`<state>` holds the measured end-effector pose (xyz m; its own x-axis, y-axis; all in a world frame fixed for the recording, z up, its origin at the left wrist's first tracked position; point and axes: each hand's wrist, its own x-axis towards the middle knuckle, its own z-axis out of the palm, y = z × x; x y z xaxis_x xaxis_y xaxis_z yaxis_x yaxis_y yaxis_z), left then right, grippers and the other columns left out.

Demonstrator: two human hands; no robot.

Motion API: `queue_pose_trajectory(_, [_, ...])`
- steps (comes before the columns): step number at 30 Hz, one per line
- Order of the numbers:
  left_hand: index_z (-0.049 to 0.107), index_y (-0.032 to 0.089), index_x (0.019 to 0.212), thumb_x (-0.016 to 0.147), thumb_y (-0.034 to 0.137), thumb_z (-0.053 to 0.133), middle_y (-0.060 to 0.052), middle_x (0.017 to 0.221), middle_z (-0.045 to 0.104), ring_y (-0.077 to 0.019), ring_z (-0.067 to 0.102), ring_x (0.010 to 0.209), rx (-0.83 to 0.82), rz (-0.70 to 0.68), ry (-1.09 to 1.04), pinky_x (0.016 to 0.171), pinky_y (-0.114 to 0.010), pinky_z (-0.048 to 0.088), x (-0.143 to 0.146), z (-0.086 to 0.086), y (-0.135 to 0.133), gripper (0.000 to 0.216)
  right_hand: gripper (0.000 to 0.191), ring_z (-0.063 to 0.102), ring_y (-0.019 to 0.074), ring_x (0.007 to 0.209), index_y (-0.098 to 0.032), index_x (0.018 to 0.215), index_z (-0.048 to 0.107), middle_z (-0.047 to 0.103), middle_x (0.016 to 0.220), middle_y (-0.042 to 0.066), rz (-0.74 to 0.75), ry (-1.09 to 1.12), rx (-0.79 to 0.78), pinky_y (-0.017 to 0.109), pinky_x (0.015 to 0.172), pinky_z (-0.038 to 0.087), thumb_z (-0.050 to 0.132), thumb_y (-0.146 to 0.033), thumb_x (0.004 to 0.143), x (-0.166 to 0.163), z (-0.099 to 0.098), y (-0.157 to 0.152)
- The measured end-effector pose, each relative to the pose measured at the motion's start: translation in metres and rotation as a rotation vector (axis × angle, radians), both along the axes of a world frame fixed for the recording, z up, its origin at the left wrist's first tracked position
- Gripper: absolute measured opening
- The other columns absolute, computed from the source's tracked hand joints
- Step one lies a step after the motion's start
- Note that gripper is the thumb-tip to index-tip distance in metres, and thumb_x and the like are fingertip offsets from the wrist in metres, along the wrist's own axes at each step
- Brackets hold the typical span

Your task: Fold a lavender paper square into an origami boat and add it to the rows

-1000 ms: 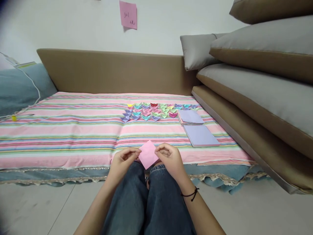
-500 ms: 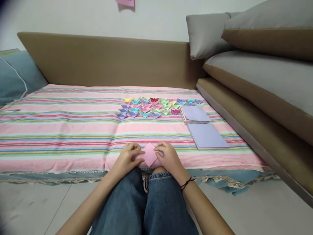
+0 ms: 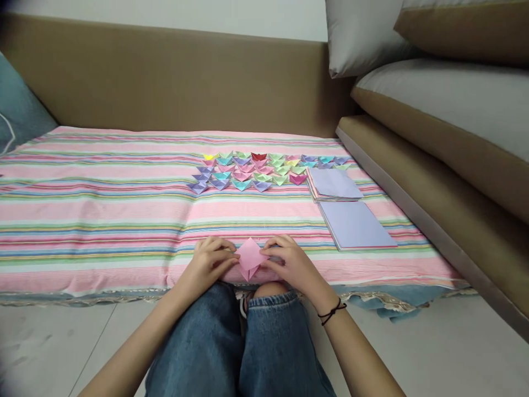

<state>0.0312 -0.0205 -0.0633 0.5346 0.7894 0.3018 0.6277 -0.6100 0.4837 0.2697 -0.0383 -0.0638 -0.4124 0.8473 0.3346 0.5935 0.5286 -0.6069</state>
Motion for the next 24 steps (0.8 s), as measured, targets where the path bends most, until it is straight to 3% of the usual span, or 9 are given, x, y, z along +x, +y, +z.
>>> queue_pose_trajectory(3, [0.069, 0.024, 0.081, 0.087, 0.030, 0.054, -0.002, 0.094, 0.066, -0.0191, 0.052, 0.090, -0.015, 0.063, -0.035, 0.080, -0.036, 0.033, 0.004, -0.001, 0.000, 0.017, 0.015, 0.055, 0.0207, 0.094, -0.023, 0.096, 0.070, 0.062, 0.095, 0.006, -0.012, 0.028, -0.006, 0.036, 0.082, 0.046, 0.062, -0.023, 0.083, -0.001, 0.001, -0.001])
queue_pose_trajectory(9, [0.066, 0.021, 0.075, 0.085, 0.026, 0.056, -0.001, 0.089, 0.066, -0.0186, 0.052, 0.088, -0.039, 0.107, -0.068, 0.079, -0.035, 0.034, 0.011, -0.002, 0.001, 0.016, 0.020, 0.056, 0.0228, 0.091, -0.021, 0.087, 0.070, 0.065, 0.089, 0.006, -0.105, 0.113, 0.015, 0.038, 0.082, 0.045, 0.075, -0.030, 0.071, -0.009, -0.006, -0.001])
queue_pose_trajectory(13, [0.065, 0.021, 0.073, 0.085, 0.026, 0.056, -0.001, 0.087, 0.066, -0.0187, 0.051, 0.087, -0.050, 0.137, -0.072, 0.079, -0.036, 0.033, 0.013, -0.001, 0.001, 0.016, 0.002, 0.058, 0.0220, 0.088, -0.023, 0.076, 0.068, 0.066, 0.087, 0.004, -0.202, 0.188, 0.040, 0.038, 0.081, 0.044, 0.071, -0.022, 0.075, -0.016, -0.012, 0.000])
queue_pose_trajectory(24, [0.068, 0.025, 0.071, 0.075, 0.035, 0.070, 0.000, 0.091, 0.063, -0.0211, 0.050, 0.094, -0.047, 0.260, -0.088, 0.081, -0.038, 0.029, 0.008, -0.005, 0.001, 0.010, 0.013, 0.056, 0.0225, 0.087, -0.022, 0.061, 0.065, 0.063, 0.083, 0.005, -0.351, 0.177, -0.031, 0.040, 0.083, 0.041, 0.069, -0.021, 0.073, -0.025, -0.015, 0.008])
